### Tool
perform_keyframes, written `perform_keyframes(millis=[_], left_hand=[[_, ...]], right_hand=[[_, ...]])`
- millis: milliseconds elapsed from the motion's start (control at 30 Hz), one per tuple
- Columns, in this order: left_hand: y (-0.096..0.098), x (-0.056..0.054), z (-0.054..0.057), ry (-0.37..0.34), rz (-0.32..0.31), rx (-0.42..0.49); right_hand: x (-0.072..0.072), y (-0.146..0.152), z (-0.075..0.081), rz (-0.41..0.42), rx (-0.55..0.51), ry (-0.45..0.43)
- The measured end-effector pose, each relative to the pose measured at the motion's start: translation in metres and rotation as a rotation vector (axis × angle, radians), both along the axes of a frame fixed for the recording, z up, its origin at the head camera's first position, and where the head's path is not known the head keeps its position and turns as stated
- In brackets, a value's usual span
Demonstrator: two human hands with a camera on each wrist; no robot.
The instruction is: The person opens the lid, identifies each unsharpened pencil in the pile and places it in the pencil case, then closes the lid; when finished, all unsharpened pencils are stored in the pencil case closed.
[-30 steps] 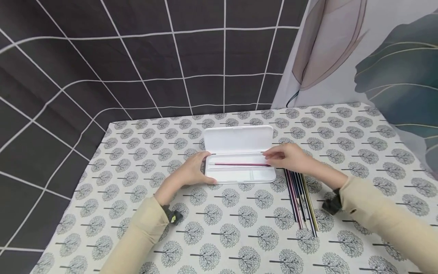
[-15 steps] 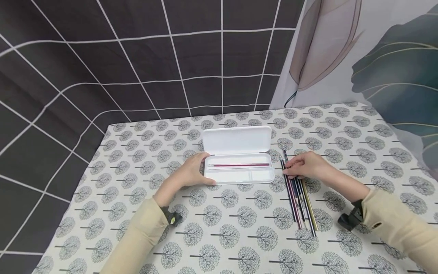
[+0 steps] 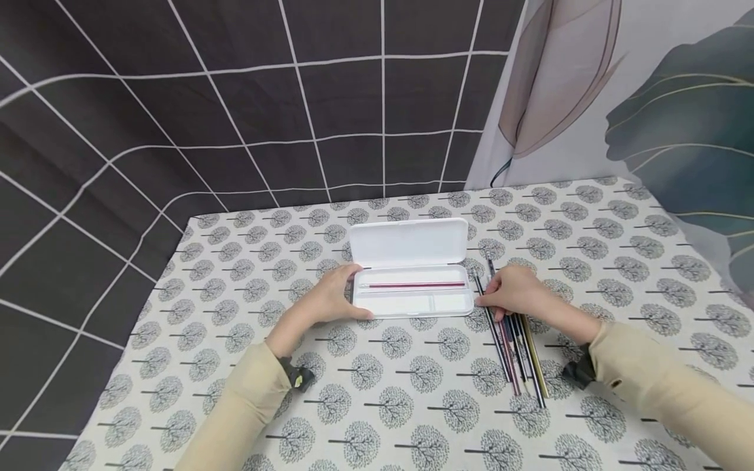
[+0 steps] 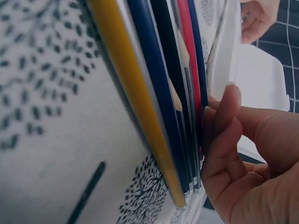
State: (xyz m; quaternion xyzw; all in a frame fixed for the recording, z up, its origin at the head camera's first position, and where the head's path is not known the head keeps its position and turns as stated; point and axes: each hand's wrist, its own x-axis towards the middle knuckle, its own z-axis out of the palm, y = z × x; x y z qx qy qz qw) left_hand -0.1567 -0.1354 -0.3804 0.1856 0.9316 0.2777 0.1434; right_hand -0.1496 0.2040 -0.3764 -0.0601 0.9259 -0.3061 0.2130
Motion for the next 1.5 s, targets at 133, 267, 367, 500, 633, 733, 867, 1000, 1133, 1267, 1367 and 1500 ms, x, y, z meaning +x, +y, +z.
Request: perform_keyframes(millis=[133,267,367,500,633,733,867,1000,1133,1267,1367,1500], left_hand=[[0.000,0.001,-0.001,0.006,-0.004,0.001],[0.000,0.000,-0.001,0.006,-0.005,0.002],[0.000,0.000,-0.001,0.004,-0.003,0.002],[0.000,0.001,0.000,-0.004,0.002,0.001],[0.000,0.002,0.002,-0.002,0.002,0.001],[-0.001,0.002,0.002,-0.005,0.009,0.000],[-0.003,0.002,0.001,-0.001,0.016,0.003],[-0.003,0.000,-0.001,0.000,0.011,0.006],[-0.003,-0.002,-0.002,-0.018,0.021,0.006],[-0.001,-0.003,-0.003,-0.030,0.024,-0.010],[0.000,-0.003,-0.003,-0.036,0.024,-0.020],[0.001,-0.003,-0.003,-0.038,0.035,-0.020]], right_hand=[[-0.002,-0.003,0.000,0.029,0.022,0.023],[-0.004,-0.003,0.000,0.015,0.003,-0.014],[-0.006,-0.003,0.002,-0.001,-0.028,-0.057],[-0.008,-0.001,0.008,-0.013,-0.074,-0.105],[-0.012,0.004,0.020,-0.045,-0.137,-0.134],[-0.019,0.007,0.029,-0.073,-0.192,-0.101],[-0.029,0.012,0.038,-0.105,-0.256,0.007],[-0.037,0.014,0.041,-0.152,-0.352,0.064],[-0.046,0.010,0.041,-0.206,-0.509,0.114],[-0.055,0.002,0.039,-0.204,-0.603,0.195],[-0.059,-0.007,0.035,-0.130,-0.542,0.247],[-0.059,-0.018,0.030,0.003,-0.414,0.314]])
